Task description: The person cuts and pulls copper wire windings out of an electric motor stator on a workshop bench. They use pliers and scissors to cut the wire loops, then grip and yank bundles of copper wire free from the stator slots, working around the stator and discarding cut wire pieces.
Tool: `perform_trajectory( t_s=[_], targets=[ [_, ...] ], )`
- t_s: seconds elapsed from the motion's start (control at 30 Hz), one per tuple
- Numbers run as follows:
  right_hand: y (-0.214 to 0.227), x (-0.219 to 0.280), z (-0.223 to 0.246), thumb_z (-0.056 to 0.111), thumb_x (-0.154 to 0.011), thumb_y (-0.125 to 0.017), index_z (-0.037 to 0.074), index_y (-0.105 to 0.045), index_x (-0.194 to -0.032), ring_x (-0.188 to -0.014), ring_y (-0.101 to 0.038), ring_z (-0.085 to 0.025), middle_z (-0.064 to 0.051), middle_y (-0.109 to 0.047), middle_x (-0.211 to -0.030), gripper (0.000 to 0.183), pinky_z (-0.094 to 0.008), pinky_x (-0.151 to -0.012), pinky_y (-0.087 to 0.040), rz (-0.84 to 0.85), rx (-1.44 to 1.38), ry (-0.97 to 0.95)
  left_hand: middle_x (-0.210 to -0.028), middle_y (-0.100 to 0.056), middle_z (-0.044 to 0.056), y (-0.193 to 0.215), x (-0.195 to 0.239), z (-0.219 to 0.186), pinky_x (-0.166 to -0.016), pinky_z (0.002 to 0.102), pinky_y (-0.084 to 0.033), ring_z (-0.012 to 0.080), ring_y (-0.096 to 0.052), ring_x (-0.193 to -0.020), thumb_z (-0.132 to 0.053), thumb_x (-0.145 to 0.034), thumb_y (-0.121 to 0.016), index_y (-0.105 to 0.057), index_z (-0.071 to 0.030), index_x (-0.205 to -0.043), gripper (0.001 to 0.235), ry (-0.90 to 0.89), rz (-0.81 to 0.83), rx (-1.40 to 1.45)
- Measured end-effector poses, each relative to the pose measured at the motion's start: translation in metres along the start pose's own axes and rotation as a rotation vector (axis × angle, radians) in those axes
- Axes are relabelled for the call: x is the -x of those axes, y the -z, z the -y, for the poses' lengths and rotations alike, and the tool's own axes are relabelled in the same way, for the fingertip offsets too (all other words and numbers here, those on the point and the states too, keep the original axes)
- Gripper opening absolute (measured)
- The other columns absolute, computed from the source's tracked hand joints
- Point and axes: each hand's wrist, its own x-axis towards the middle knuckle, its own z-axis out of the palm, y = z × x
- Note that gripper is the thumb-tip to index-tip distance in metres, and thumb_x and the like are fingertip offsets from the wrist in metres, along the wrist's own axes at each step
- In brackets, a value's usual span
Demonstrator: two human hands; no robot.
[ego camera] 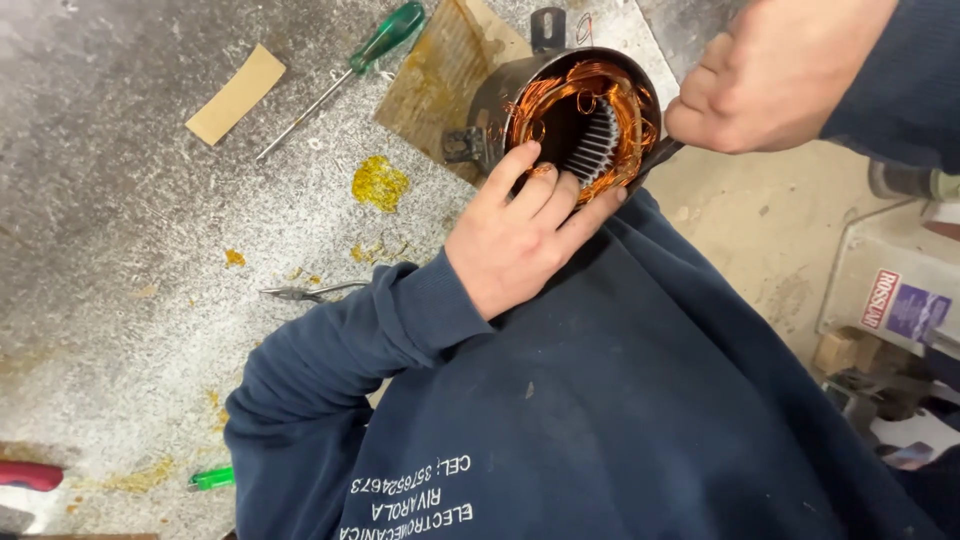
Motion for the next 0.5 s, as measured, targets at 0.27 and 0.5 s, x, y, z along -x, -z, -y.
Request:
perform_trajectory(
  t_s=[0.27,0.5],
  targets=[
    [-0.004,-0.013,-0.005,0.017,-0.074,-0.06,0.011,-0.047,-0.064,-0.043,-0.052,-0.015,0.001,-0.044,-0.051,0.018,-0.033,-0.039,-0.039,-0.197,-0.007,0.054,-0.111,-0.063,0.007,0.002,0.0,0.001,-0.119,0.044,-0.037,0.0229,-0.06,-0.114,-0.015,-0.099,-0.056,-0.066,-0.015,-0.142,0.044,-0.002,0.042,-0.027],
    [-0.006,-0.014,-0.014,0.016,-0.077,-0.056,0.005,-0.048,-0.064,-0.042,-0.052,-0.018,-0.001,-0.044,-0.051,0.018,-0.032,-0.039,-0.039,-0.232,0.082,0.246,-0.11,-0.064,0.007,0.002,0.0,0.002,-0.119,0.043,-0.037,0.0226,-0.06,-0.114,-0.016,-0.099,-0.055,-0.065,-0.017,-0.143,0.045,0.016,0.054,-0.054]
  ],
)
